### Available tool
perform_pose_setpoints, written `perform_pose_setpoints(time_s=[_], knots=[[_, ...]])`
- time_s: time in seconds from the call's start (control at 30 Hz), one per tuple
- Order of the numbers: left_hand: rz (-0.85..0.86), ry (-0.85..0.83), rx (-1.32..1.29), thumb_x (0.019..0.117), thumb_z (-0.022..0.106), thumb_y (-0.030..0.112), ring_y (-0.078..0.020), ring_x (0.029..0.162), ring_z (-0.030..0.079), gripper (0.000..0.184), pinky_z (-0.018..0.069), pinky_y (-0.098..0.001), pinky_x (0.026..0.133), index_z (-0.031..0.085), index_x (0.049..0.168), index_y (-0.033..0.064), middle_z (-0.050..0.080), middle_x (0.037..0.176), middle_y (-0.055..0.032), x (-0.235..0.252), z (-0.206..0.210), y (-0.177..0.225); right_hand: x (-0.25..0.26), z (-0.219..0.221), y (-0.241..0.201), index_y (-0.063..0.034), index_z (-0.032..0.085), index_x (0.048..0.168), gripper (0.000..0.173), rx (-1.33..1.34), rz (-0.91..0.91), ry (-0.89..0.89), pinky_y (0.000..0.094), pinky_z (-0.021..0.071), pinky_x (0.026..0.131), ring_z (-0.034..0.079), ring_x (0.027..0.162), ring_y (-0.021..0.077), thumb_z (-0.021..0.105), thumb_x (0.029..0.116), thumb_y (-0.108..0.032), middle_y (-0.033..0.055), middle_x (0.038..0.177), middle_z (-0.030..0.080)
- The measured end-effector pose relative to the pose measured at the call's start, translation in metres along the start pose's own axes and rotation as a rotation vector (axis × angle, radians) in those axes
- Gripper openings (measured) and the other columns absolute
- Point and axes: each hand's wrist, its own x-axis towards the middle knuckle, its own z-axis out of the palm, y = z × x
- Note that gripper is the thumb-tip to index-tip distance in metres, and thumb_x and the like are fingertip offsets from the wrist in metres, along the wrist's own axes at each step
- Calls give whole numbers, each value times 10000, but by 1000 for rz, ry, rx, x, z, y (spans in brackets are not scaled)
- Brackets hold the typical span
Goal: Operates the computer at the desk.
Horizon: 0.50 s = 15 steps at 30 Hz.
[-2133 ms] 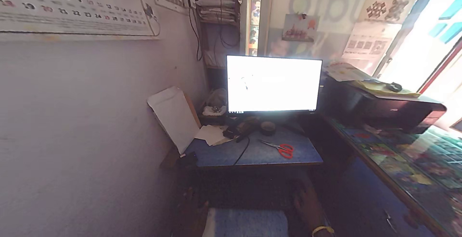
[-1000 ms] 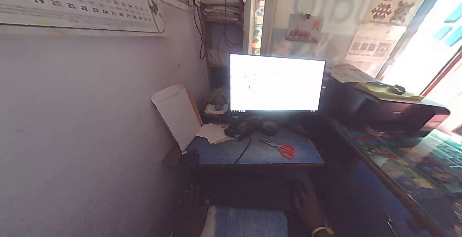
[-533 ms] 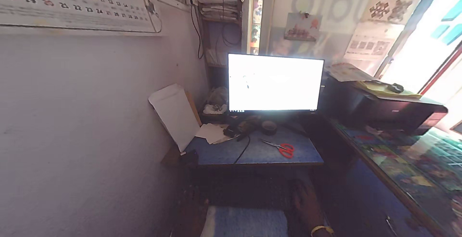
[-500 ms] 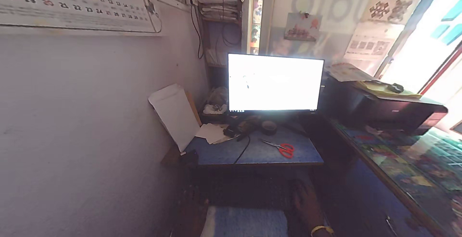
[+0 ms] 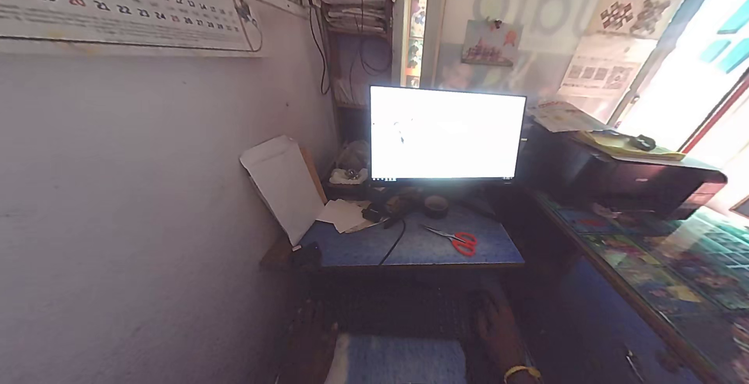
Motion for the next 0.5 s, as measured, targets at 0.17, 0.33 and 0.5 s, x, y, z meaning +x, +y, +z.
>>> perform_pose_setpoints(time_s=[0.17, 0.33, 0.5], knots=[[-6, -14, -1, 1037, 320, 571, -417, 1548, 224, 771, 186, -570, 1253, 347, 1579, 23, 262, 1663, -221, 1, -4, 1, 0, 0, -1, -118, 612, 1429, 479, 11, -4, 15, 502, 435, 1148, 492, 1415, 356, 563, 988, -299, 187, 1523, 511], [-13, -18, -6, 1040, 333, 558, -414, 1549, 221, 758, 183, -574, 1251, 343, 1582, 29, 256, 1665, -221, -1, -6, 3, -2, 3, 0, -121, 617, 1425, 475, 21, -6, 28, 508, 436, 1144, 492, 1412, 365, 556, 989, -301, 194, 1517, 515], [9, 17, 2, 1038, 289, 587, -419, 1545, 232, 783, 190, -579, 1249, 348, 1579, 24, 271, 1660, -221, -1, 2, -2, -1, 2, 0, -126, 613, 1429, 478, 27, -4, 24, 517, 435, 1141, 495, 1408, 365, 557, 987, -299, 193, 1516, 516]])
